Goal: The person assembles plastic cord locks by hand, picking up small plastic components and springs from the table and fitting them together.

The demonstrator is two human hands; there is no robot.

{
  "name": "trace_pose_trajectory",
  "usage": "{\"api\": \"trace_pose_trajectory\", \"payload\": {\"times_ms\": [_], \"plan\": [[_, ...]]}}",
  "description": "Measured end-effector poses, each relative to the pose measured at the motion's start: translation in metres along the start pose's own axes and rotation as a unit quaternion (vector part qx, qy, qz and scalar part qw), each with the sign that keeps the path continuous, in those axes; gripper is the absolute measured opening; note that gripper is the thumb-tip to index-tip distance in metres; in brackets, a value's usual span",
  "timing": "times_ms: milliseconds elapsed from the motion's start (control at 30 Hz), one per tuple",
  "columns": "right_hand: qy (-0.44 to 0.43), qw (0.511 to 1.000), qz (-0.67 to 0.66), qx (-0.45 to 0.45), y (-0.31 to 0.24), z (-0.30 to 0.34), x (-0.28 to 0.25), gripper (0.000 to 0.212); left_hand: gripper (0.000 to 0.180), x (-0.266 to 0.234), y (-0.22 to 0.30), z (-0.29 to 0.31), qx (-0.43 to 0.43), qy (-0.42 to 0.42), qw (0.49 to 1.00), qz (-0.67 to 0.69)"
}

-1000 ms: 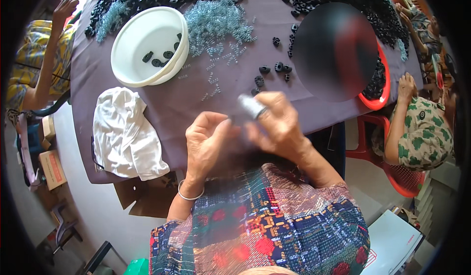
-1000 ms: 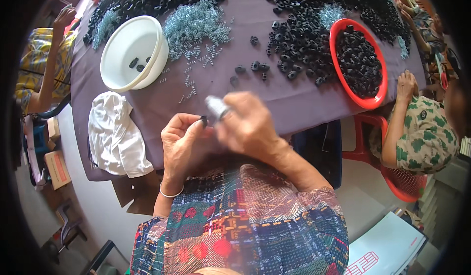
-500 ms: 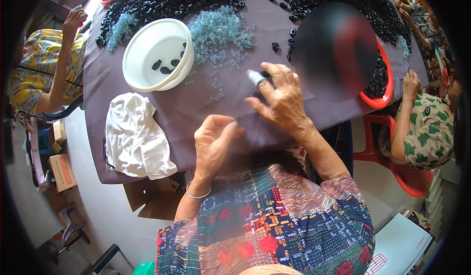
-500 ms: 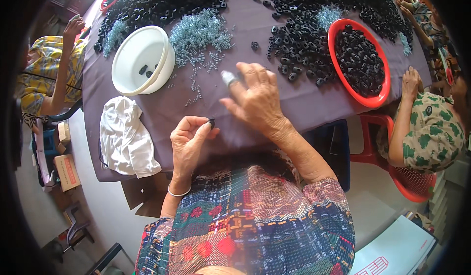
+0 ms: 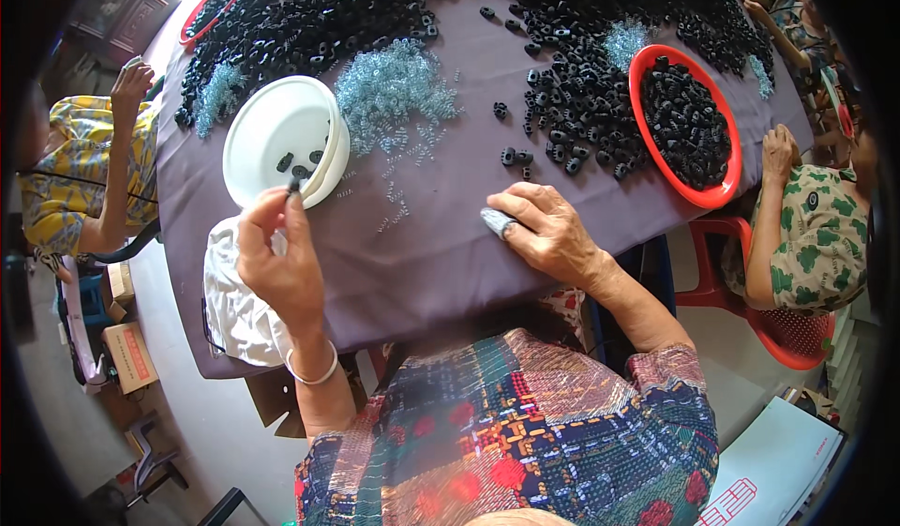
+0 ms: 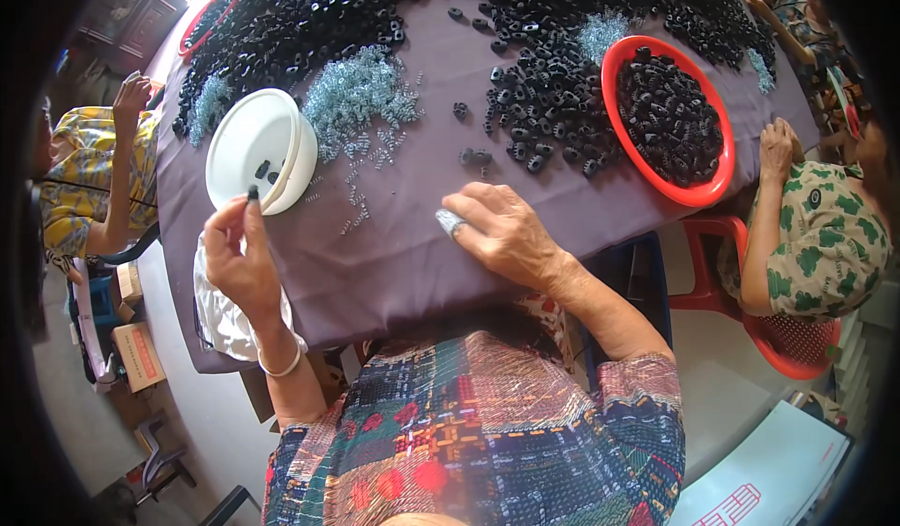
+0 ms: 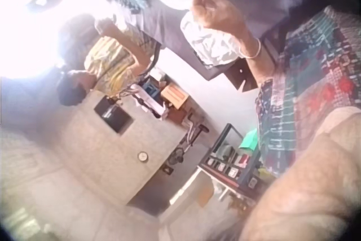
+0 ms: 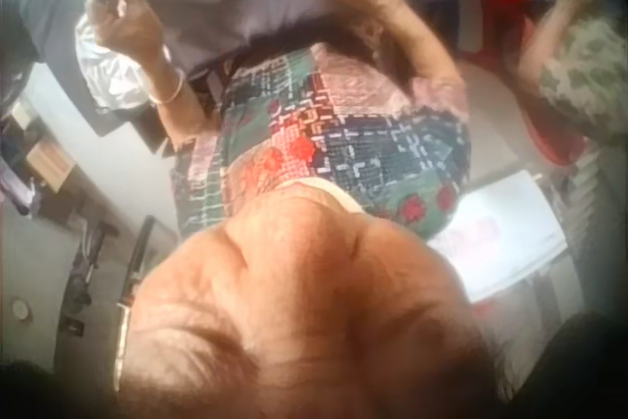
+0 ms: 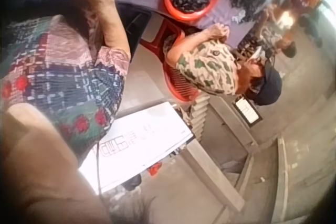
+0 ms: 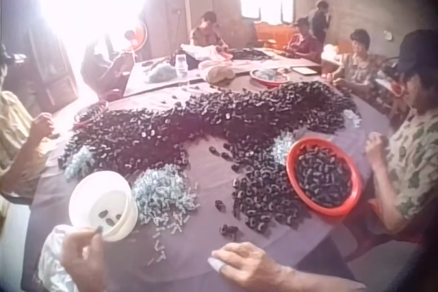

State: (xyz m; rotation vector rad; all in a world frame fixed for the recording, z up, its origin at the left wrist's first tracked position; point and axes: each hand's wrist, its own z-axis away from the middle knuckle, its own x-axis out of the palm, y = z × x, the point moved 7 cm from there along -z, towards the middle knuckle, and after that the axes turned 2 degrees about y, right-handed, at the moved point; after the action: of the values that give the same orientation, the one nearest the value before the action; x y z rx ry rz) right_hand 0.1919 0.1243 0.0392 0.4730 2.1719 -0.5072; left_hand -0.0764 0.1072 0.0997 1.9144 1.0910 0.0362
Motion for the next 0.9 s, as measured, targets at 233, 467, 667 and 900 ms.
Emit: {"api": "trace_pose_trajectory", "payload": {"times_ms": [233,467,667,900], "plan": [[-0.012,0.999,0.038,-0.006,0.031,0.013,-0.022,0.021,0.01,0.013,-0.028,-0.025,-0.008,-0.023,0.993,-0.114],[-0.003,0.993,0.106,0.041,0.067,0.003,-0.03,0.022,0.013,0.018,-0.035,-0.029,-0.04,-0.067,0.984,-0.159],[-0.04,0.965,0.183,0.181,0.097,-0.019,-0.003,0.028,0.019,0.014,-0.025,-0.03,0.005,-0.08,0.978,-0.192],[-0.014,0.993,-0.017,0.117,0.083,-0.026,-0.002,0.024,0.017,0.026,0.035,0.016,0.073,-0.069,0.994,-0.045]]}}
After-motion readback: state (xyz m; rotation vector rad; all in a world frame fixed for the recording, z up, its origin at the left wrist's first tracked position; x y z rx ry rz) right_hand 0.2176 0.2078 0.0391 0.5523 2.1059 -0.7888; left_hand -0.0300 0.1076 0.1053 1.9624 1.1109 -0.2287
